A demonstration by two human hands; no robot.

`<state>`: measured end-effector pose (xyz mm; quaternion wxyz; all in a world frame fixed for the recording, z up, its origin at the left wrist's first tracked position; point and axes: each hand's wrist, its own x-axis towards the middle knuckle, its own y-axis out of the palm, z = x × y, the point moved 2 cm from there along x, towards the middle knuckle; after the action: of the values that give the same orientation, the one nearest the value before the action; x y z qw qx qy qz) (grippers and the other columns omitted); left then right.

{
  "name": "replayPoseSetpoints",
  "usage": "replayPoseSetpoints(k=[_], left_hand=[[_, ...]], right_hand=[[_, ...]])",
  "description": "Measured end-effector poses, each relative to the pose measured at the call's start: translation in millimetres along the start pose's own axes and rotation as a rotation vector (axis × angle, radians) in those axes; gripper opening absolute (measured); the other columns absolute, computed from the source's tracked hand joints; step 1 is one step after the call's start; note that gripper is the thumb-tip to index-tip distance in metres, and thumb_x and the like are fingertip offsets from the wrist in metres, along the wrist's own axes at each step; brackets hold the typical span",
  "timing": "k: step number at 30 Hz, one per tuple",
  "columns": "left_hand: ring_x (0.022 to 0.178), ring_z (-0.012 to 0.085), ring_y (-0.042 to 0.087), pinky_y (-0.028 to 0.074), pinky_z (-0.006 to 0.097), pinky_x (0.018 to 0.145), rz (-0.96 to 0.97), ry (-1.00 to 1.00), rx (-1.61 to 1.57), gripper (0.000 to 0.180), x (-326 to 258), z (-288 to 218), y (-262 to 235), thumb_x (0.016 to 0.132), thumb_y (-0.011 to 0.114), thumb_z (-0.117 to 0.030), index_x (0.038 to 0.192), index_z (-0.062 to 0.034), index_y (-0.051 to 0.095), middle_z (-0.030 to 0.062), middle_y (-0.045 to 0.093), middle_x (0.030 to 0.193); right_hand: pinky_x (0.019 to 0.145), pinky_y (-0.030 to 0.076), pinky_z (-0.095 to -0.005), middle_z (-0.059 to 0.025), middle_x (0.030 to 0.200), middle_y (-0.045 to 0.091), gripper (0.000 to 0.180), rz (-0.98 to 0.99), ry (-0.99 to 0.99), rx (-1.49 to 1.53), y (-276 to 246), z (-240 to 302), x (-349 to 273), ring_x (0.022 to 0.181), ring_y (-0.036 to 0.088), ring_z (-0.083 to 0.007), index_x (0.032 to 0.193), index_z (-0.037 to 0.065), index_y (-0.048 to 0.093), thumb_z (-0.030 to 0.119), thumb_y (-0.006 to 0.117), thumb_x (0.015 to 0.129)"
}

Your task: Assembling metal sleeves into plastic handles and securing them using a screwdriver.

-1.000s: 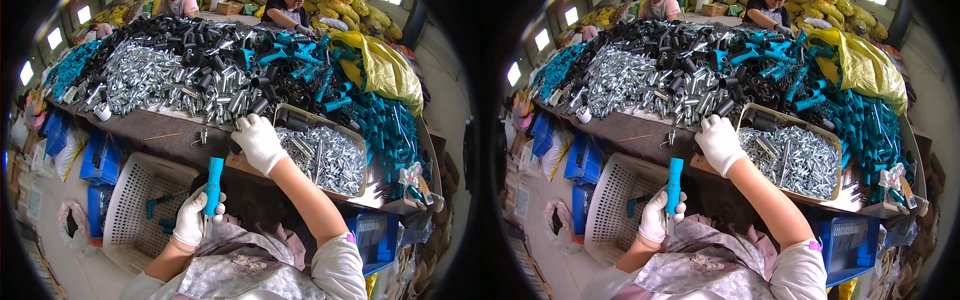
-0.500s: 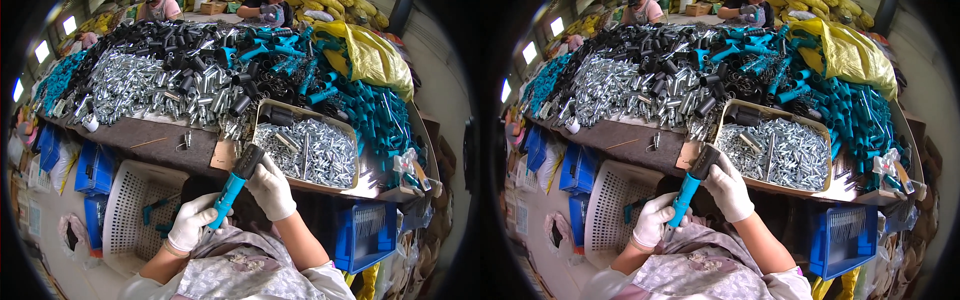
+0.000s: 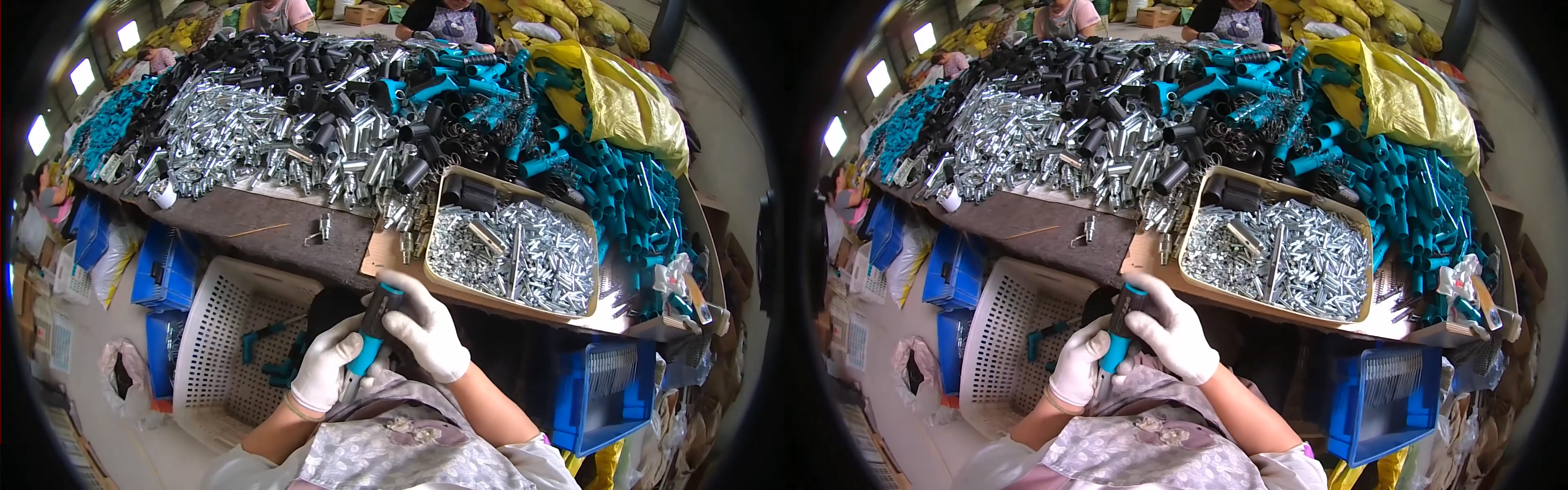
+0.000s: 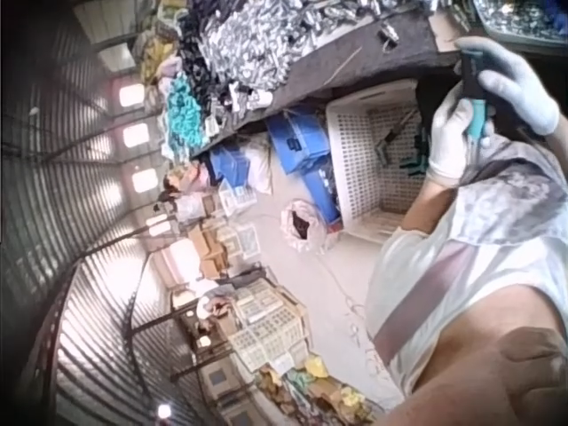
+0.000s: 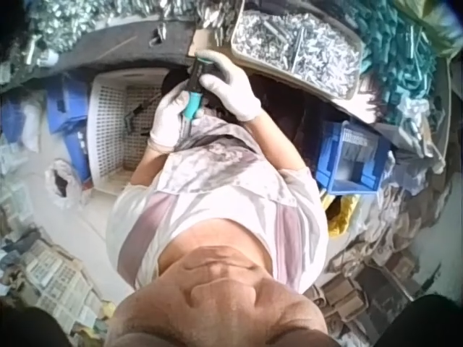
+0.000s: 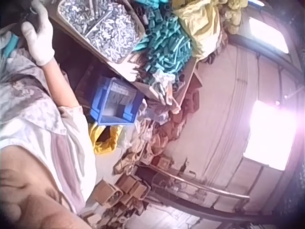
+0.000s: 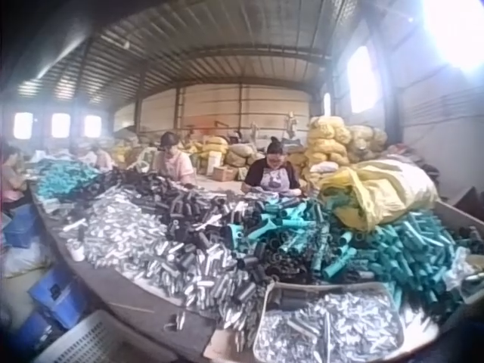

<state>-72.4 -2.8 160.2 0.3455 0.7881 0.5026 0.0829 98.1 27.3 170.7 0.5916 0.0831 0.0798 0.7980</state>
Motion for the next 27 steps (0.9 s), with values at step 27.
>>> replayPoseSetpoints(k=[27], left_hand=[[0.047,0.0112,0.052,0.040,0.024,0.042,-0.203,0.277,0.539,0.074,-5.2,-14.4,-15.1,0.080,0.067,-0.071,0.092,0.0002,0.050,0.0053,0.055,0.064]], right_hand=[[0.071,0.051,-0.0400,-0.0104,0.086,0.062,0.009,-0.381,-0.629,-1.177,-55.7,80.9,35.1,0.081,0.064,-0.0323,0.094,0.009,0.067,0.010,0.068,0.085]])
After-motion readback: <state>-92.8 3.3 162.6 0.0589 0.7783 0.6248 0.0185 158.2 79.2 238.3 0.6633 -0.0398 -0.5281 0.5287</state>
